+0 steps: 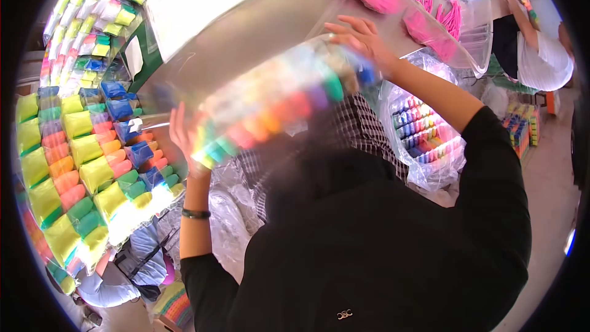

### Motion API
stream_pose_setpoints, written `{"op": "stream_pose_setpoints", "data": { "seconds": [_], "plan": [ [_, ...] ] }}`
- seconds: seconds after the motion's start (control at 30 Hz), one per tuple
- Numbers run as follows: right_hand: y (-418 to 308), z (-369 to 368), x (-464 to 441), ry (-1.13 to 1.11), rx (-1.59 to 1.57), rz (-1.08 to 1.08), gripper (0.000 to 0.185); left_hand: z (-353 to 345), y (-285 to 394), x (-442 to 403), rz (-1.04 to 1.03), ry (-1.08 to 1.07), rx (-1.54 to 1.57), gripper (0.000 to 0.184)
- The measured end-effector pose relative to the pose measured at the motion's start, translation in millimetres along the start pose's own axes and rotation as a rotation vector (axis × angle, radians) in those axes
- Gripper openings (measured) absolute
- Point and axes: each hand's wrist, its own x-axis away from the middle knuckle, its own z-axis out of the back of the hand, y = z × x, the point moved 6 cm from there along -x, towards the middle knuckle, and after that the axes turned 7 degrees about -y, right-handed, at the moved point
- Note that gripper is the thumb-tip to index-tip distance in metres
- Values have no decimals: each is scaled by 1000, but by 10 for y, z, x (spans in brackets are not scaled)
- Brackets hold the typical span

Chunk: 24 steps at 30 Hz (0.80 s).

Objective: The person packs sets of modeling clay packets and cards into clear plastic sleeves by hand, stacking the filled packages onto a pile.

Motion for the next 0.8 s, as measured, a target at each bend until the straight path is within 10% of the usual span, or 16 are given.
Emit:
{"op": "stream_pose_setpoints", "data": {
  "seconds": [0.2,0.27,0.33,0.4,0.47,0.6,0.7,0.8],
  "plan": [
    [-469,318,280,-167,238,-95,41,382,385,-100,-74,-194,-167,40],
    [-185,243,593,-31,-668,-798,44,472,519,-441,-71,-234,-31,33],
    [-389,-166,860,-342,-1160,-897,49,161,435,-766,46,-457,384,30],
    [-910,-350,879,-156,-1807,-939,50,-122,415,-1004,-28,-570,584,36],
    [-1011,-403,871,15,-1923,-790,54,-282,599,-1107,-17,-1141,616,45],
    [-905,-186,569,447,-1938,-675,55,681,901,-1368,-119,-525,377,48],
    [-333,-125,626,370,-1242,-809,40,562,1201,-1058,-146,-242,49,62],
    [-98,40,689,507,-1125,-825,38,68,1380,-575,-142,-287,-255,74]
  ]
}}
